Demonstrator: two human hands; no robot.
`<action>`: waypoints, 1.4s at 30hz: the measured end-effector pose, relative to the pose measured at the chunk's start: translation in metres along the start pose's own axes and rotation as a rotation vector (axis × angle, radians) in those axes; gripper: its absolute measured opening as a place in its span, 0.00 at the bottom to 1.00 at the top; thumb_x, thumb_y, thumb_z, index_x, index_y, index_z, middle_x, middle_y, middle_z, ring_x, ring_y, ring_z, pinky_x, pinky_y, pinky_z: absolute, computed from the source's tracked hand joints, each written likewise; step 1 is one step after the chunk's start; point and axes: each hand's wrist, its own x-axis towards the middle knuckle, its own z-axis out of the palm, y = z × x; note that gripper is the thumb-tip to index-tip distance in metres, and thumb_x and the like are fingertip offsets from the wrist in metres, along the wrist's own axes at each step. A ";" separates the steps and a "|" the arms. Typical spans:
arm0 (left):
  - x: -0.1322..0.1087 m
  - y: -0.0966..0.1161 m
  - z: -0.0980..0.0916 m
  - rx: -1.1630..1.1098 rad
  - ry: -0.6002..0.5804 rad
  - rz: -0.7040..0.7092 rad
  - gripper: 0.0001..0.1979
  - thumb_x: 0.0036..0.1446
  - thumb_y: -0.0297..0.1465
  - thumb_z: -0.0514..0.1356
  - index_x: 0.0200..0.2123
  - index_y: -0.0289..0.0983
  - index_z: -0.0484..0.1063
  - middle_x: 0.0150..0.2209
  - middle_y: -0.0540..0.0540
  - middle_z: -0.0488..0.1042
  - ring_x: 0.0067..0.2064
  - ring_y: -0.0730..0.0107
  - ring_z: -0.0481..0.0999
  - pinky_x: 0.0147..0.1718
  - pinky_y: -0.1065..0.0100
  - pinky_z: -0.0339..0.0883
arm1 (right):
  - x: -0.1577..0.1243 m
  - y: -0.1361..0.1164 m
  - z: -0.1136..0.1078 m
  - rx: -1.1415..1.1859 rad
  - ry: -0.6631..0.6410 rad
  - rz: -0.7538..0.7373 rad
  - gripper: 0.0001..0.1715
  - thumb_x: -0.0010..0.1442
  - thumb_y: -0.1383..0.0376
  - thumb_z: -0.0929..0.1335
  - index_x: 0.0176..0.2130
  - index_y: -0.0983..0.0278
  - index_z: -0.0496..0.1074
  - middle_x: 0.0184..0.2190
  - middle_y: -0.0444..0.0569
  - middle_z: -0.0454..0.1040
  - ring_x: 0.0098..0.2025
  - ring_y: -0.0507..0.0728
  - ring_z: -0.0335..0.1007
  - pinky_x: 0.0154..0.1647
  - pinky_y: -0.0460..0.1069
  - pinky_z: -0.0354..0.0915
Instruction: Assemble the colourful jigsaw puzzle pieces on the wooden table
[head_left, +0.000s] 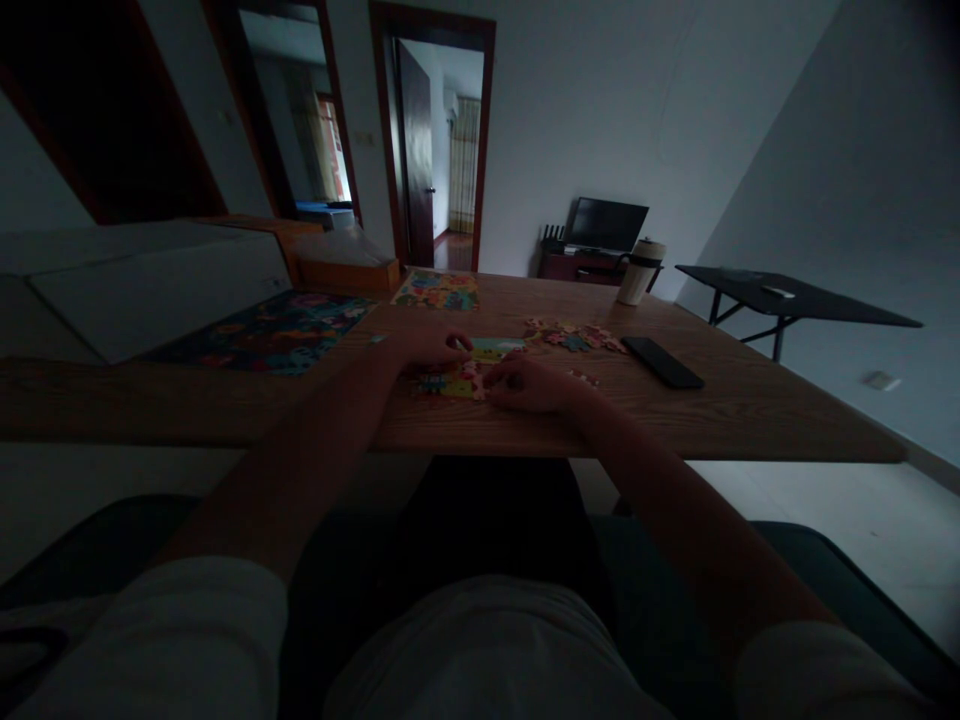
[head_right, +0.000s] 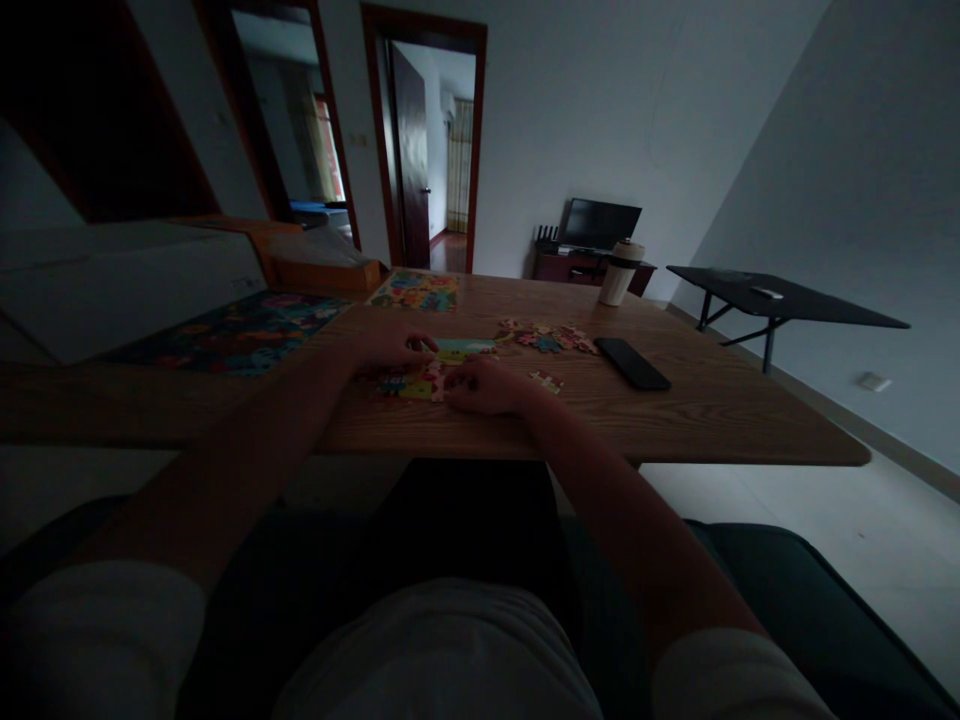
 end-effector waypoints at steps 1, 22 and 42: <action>0.001 -0.001 0.000 -0.004 -0.004 0.002 0.30 0.63 0.49 0.60 0.62 0.40 0.78 0.47 0.41 0.82 0.40 0.62 0.80 0.42 0.66 0.70 | 0.000 -0.001 -0.001 -0.004 -0.009 -0.003 0.11 0.67 0.62 0.70 0.45 0.63 0.83 0.39 0.51 0.80 0.38 0.56 0.73 0.42 0.50 0.66; -0.002 0.000 0.000 -0.023 -0.039 -0.017 0.33 0.59 0.53 0.61 0.62 0.42 0.77 0.52 0.41 0.81 0.41 0.62 0.80 0.36 0.68 0.69 | -0.004 0.009 -0.012 0.151 0.223 0.306 0.19 0.70 0.66 0.69 0.57 0.62 0.81 0.52 0.56 0.82 0.45 0.58 0.78 0.49 0.52 0.71; -0.001 -0.001 0.002 -0.037 -0.043 -0.058 0.34 0.59 0.51 0.61 0.64 0.41 0.75 0.44 0.41 0.81 0.39 0.60 0.80 0.36 0.66 0.69 | -0.008 -0.007 -0.008 -0.237 0.116 0.031 0.16 0.69 0.55 0.70 0.37 0.61 0.84 0.38 0.53 0.81 0.40 0.59 0.74 0.46 0.52 0.65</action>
